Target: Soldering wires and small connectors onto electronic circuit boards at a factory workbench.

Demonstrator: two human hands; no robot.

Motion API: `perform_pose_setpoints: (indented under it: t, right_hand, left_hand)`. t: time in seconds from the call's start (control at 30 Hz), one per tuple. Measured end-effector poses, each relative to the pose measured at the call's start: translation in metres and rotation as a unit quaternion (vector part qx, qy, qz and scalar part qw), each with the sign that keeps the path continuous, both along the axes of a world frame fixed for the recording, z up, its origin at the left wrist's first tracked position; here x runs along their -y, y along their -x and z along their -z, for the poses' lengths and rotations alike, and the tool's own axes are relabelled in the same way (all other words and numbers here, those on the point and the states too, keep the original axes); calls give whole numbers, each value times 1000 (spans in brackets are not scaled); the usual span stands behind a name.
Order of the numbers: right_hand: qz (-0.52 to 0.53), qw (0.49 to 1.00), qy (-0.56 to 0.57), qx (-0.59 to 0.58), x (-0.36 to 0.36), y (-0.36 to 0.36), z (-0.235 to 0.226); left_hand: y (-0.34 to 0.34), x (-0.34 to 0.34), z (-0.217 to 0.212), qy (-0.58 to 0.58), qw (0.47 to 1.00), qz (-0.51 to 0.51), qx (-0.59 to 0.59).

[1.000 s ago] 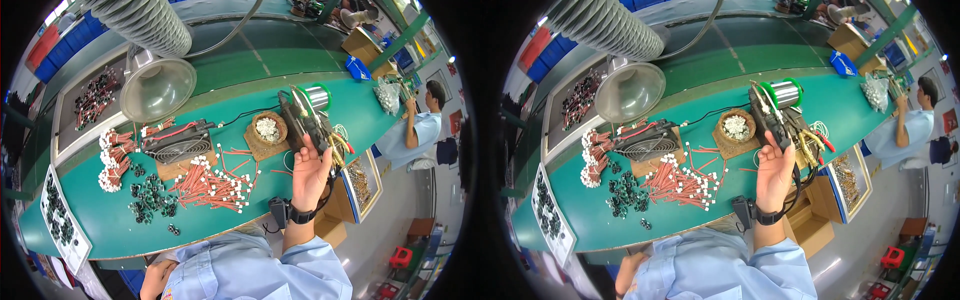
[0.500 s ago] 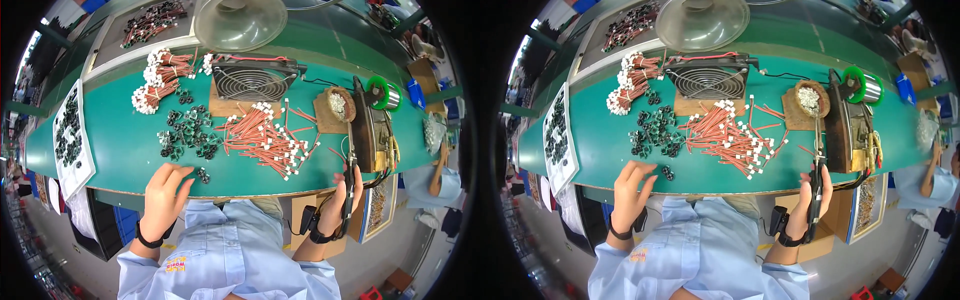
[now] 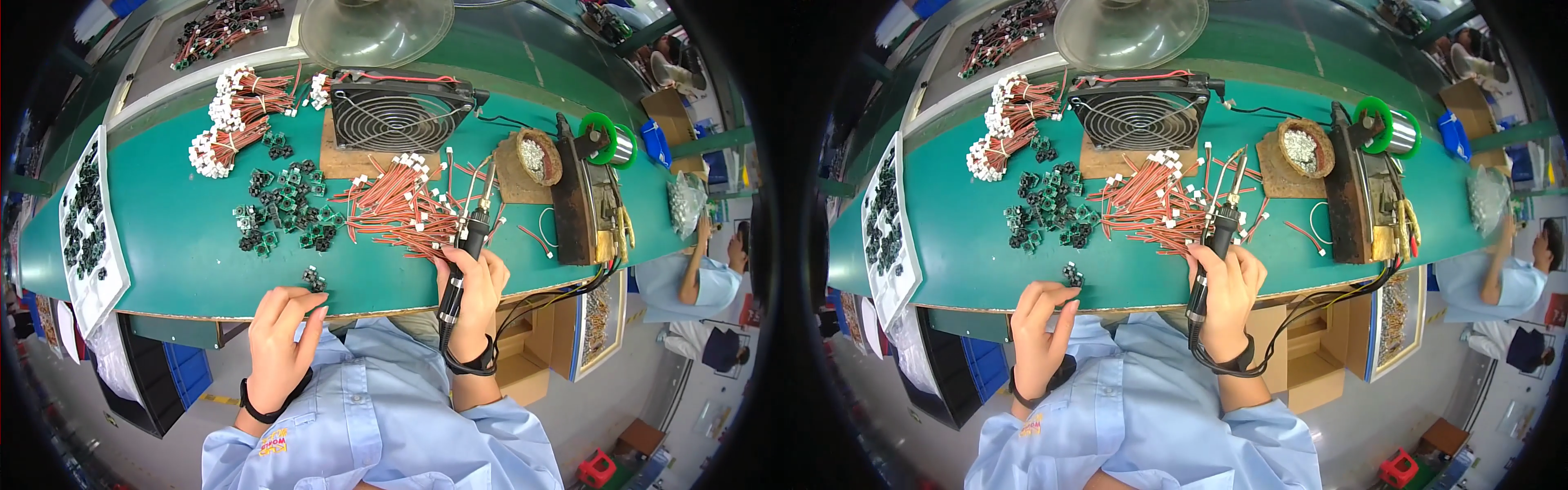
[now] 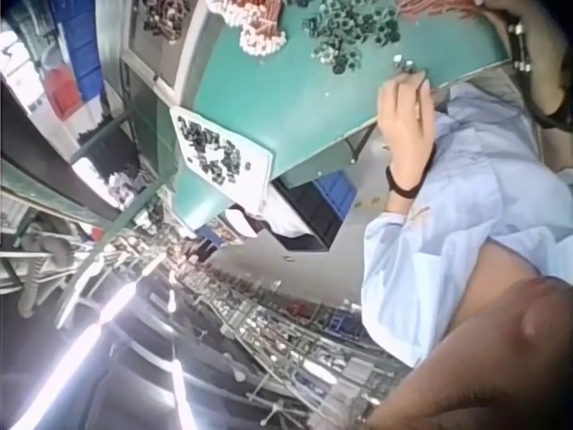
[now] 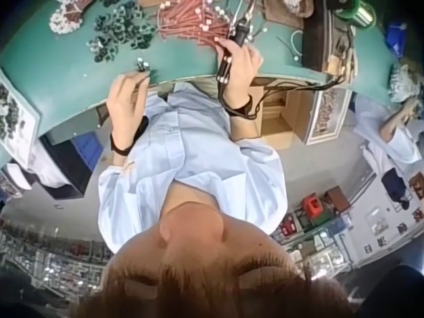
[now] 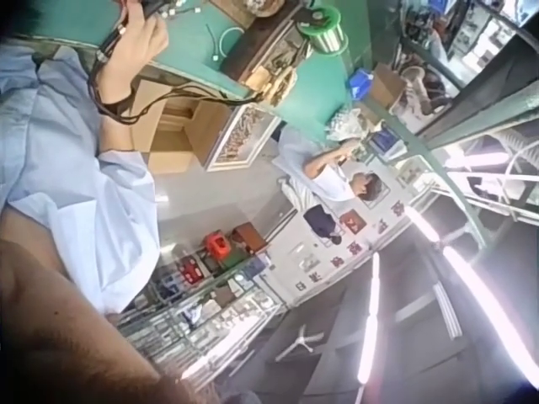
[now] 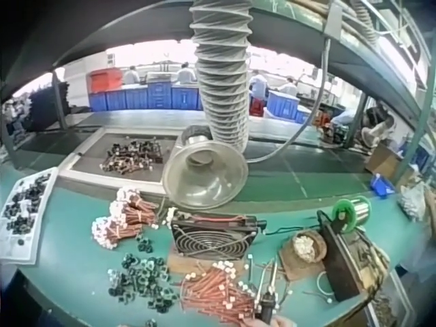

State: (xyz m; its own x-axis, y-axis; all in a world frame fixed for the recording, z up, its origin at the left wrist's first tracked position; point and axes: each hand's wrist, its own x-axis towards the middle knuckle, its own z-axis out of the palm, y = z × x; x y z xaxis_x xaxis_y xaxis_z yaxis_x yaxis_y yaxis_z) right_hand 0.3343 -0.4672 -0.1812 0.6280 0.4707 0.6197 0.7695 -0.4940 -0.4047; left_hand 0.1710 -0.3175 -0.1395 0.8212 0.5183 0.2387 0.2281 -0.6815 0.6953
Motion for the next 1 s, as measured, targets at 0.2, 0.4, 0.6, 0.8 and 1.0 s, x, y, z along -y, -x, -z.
perform_pose_setpoints:
  t: [0.2, 0.4, 0.6, 0.8, 1.0]
  right_hand:
    - [7, 999, -31, -33, 1, 0, 6]
    - [-37, 984, -127, -120, 14, 17, -6]
    - [-172, 976, -57, -119, 21, 32, -34]
    - [-240, 960, -53, -133, 19, 27, -29]
    - [-360, 913, -67, -183, 4, 23, -29]
  left_hand:
    - [-5, 1, -1, 6, 1000, 12, 14]
    - [-21, 9, -15, 71, 996, 33, 51]
    - [-29, 12, -13, 60, 988, 117, 83]
    - [-15, 5, -9, 124, 980, 146, 61]
    - [-16, 8, -9, 109, 981, 154, 49]
